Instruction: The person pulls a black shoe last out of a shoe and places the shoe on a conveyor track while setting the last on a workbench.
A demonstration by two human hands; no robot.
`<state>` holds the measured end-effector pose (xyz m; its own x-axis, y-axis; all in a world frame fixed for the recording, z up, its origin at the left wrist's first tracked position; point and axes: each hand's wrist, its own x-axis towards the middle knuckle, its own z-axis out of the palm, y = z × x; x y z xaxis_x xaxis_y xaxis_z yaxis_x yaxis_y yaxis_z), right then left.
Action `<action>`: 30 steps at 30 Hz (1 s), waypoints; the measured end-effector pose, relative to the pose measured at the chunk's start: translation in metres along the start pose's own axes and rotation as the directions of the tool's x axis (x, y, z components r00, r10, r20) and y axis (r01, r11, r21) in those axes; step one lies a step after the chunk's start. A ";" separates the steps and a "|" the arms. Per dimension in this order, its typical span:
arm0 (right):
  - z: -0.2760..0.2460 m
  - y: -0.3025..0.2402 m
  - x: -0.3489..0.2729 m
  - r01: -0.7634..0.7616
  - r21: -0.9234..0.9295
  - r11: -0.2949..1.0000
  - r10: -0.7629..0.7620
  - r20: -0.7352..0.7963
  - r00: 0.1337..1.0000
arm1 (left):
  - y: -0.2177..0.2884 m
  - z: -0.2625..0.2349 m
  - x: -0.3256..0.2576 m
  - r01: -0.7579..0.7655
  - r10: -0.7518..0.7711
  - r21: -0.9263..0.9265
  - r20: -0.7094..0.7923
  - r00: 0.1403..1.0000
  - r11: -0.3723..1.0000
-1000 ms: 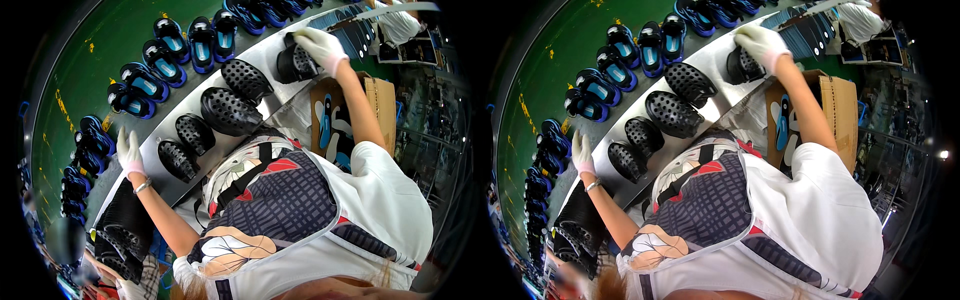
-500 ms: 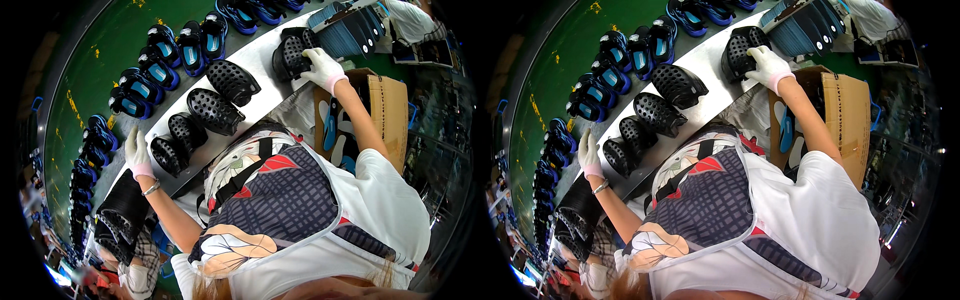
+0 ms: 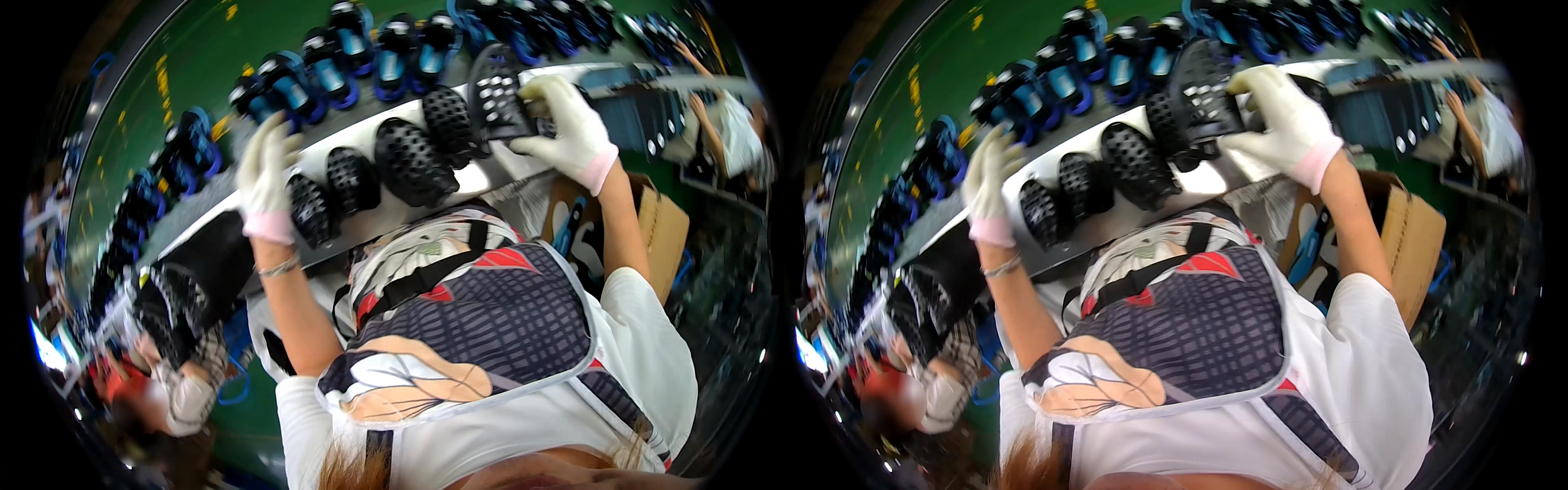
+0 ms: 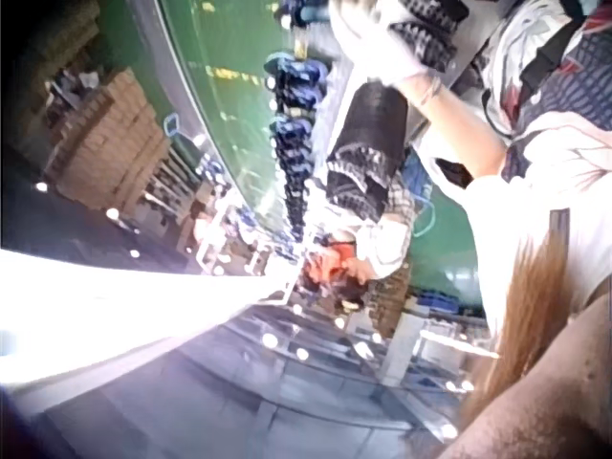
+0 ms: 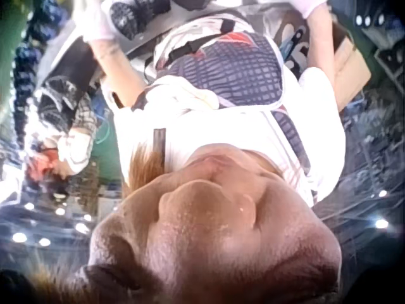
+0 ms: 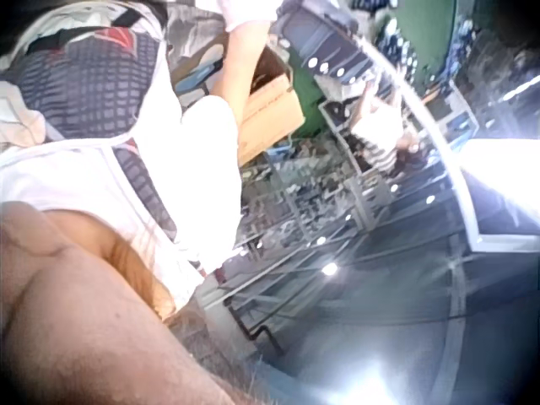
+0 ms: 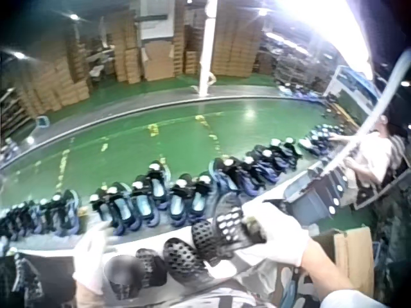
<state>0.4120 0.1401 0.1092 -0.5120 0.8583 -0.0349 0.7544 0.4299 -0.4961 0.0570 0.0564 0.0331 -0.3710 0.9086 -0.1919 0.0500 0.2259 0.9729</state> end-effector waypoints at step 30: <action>0.212 -0.195 0.256 0.251 -0.317 0.914 0.029 0.671 0.741 | -0.148 -0.078 0.070 -0.228 0.224 0.586 0.080 0.971 0.778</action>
<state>0.0467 0.2162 0.0129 -0.6331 0.4603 -0.6224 0.6915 0.6977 -0.1872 -0.0485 0.0593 -0.1146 -0.2749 0.9612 0.0212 0.6664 0.1746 0.7249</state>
